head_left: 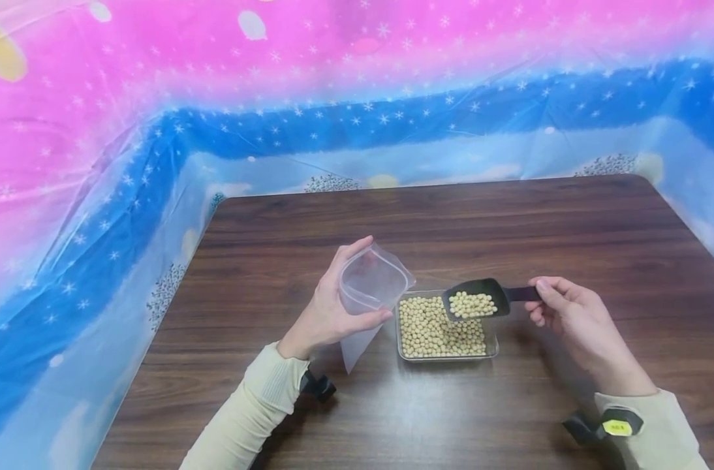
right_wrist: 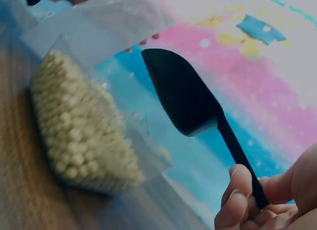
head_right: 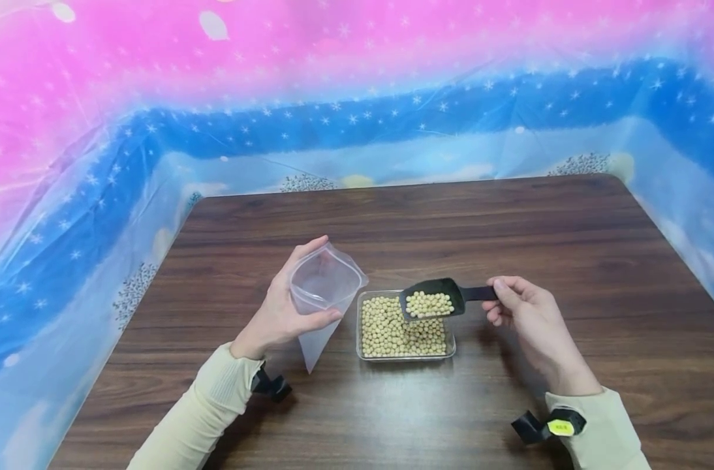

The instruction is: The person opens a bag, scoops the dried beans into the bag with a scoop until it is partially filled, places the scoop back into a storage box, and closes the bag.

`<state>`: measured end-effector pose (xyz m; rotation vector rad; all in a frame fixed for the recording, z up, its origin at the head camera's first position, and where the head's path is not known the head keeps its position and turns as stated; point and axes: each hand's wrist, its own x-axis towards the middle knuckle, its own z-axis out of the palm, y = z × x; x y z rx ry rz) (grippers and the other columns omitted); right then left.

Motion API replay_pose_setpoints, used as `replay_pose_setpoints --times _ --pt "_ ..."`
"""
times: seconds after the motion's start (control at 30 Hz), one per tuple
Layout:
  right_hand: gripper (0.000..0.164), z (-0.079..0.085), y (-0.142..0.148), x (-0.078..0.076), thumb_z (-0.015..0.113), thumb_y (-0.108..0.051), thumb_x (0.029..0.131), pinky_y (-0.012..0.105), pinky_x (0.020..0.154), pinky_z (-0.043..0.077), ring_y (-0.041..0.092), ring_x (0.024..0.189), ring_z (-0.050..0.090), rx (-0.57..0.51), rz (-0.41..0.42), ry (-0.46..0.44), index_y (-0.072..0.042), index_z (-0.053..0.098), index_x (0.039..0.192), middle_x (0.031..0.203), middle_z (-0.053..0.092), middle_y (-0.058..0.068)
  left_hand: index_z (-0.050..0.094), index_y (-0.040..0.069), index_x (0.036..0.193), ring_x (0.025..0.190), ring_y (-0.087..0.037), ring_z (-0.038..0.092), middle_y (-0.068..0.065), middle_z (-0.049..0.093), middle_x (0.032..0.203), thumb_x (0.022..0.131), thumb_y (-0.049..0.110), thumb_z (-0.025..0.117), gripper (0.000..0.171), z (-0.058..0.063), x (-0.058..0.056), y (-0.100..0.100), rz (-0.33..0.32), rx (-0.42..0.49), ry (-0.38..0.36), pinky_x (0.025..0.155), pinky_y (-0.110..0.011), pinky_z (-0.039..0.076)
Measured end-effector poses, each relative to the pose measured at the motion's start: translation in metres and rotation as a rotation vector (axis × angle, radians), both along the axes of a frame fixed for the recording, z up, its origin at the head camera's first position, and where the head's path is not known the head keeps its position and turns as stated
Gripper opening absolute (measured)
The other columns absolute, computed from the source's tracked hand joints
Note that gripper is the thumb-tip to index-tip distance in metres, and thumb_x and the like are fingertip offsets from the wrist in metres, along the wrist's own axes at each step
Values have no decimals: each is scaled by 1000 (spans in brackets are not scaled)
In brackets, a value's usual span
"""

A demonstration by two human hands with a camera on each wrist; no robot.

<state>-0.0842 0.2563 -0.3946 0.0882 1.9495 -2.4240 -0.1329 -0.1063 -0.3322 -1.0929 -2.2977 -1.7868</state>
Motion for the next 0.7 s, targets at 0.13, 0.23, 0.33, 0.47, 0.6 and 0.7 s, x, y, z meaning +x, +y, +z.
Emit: replay_pose_setpoints --times 0.13,0.23,0.33,0.47,0.6,0.7 --pt "17 16 -1 1 58 -15 98 22 59 53 12 70 64 -153 -14 50 -1 63 106 81 68 9 33 5 147 113 -38 50 -19 47 130 69 1 84 93 1 -1 0 -8 -15 -15 92 -57 47" --pt "17 30 -7 1 57 -12 98 22 60 54 14 71 65 -225 -22 90 1 64 107 80 69 10 33 4 146 114 -38 50 -19 48 130 68 1 84 93 0 0 0 -7 -16 -17 93 -57 47" --pt "17 44 -17 2 53 -8 100 22 62 55 15 73 66 -278 4 151 2 63 109 82 70 12 33 4 146 113 -38 50 -19 48 130 68 1 84 93 -1 0 0 -8 -14 -19 91 -57 48" --pt "19 63 -34 2 48 -6 101 24 66 57 16 75 68 -302 56 222 2 60 112 85 71 14 34 5 146 112 -36 51 -18 47 130 69 3 84 92 -4 0 0 -16 -20 -16 92 -55 49" --pt "19 79 -50 3 49 -5 100 25 68 58 18 75 70 -256 59 288 5 57 114 85 72 15 33 12 148 113 -32 50 -12 47 132 69 7 86 95 -14 -5 -1 -24 -31 -10 93 -51 49" --pt "19 87 -62 2 51 -4 99 26 68 59 17 73 70 -165 15 336 6 57 114 84 72 15 32 23 149 114 -26 50 -4 46 134 69 12 87 98 -27 -12 -3 -27 -36 -11 90 -45 52"
